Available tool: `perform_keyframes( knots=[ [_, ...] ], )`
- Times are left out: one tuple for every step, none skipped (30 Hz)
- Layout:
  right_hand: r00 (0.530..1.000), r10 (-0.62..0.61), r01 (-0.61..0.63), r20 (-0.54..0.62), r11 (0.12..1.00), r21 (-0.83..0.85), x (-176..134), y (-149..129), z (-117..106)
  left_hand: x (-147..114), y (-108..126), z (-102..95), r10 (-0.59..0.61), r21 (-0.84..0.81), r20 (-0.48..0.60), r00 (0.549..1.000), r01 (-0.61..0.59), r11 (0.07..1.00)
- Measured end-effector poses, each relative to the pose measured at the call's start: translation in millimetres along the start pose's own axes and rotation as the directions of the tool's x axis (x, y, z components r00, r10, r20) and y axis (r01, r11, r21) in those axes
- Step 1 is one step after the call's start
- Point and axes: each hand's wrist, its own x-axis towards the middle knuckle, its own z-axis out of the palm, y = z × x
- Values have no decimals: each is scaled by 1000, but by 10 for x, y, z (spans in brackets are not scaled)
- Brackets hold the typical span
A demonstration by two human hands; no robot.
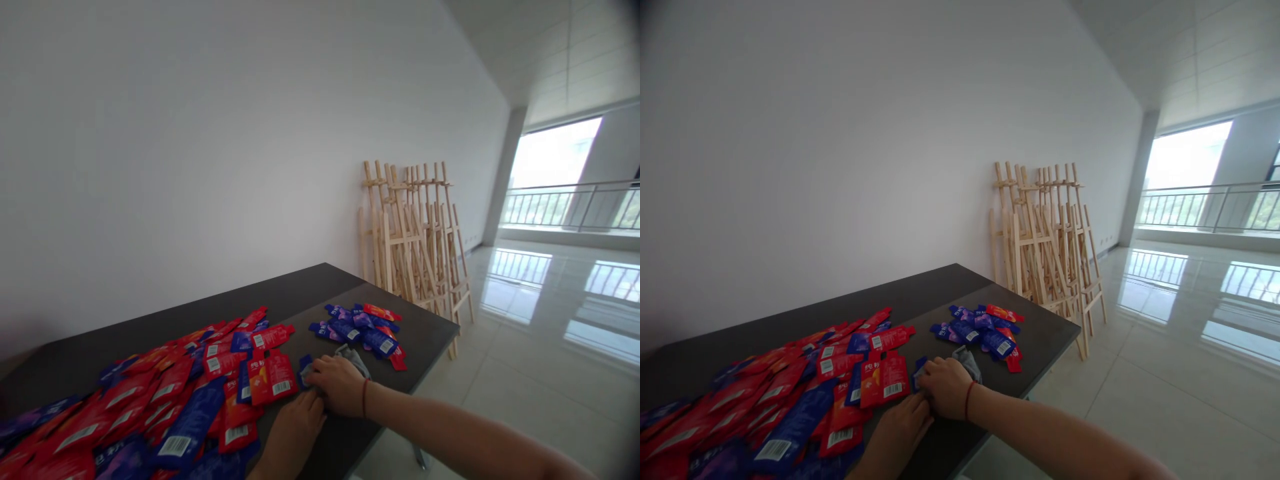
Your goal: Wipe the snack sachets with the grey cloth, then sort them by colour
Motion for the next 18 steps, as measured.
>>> perform_keyframes(
  knots=[
    [999, -35, 35, 10, 999, 23, -78, 3, -12, -5, -31, 3, -20, -50, -14, 1000, 20, 999],
    [998, -62, 61, 20, 997, 49, -159, 12, -20, -8, -65, 7, -43, -97, -27, 999, 40, 994],
    [996, -83, 81, 25, 994, 74, -236, 27, -26, -7, -98, 12, -68, -136, -42, 997, 62, 989],
    [995, -98, 95, 28, 991, 97, -299, 44, -29, -3, -127, 18, -99, -168, -58, 993, 88, 982],
    [994, -110, 106, 28, 988, 115, -343, 62, -32, 3, -152, 23, -128, -193, -73, 989, 111, 975],
    [992, -120, 115, 28, 985, 127, -363, 79, -36, 9, -170, 27, -152, -213, -81, 985, 132, 968],
    [992, -125, 120, 30, 984, 134, -360, 93, -40, 14, -182, 28, -165, -230, -79, 983, 143, 963],
    [991, -127, 121, 34, 983, 136, -336, 104, -44, 15, -188, 25, -166, -242, -68, 984, 145, 959],
    [991, -125, 119, 40, 984, 133, -293, 112, -48, 13, -188, 18, -160, -249, -51, 986, 142, 958],
    [992, -118, 112, 47, 986, 123, -235, 116, -50, 8, -183, 8, -156, -251, -33, 987, 143, 957],
    [993, -107, 100, 55, 989, 106, -167, 119, -49, 0, -176, -7, -157, -248, -15, 987, 149, 957],
    [994, -89, 84, 60, 993, 80, -92, 121, -43, -8, -166, -23, -165, -241, -2, 986, 160, 957],
    [996, -61, 59, 63, 997, 47, -12, 124, -32, -16, -154, -41, -173, -233, 9, 985, 170, 958],
    [998, -24, 24, 63, 1000, 8, 72, 129, -16, -22, -143, -58, -177, -224, 17, 984, 176, 958],
    [998, 20, -19, 60, 999, -30, 158, 136, 4, -27, -133, -73, -175, -216, 21, 984, 175, 961],
    [996, 69, -66, 53, 996, -62, 245, 144, 27, -31, -124, -85, -167, -208, 22, 986, 168, 964],
    [992, 114, -110, 44, 990, -88, 332, 152, 51, -33, -119, -93, -155, -201, 19, 988, 155, 967],
    [988, 151, -146, 35, 983, -107, 413, 157, 74, -34, -117, -97, -140, -196, 17, 990, 141, 971]
  ],
)
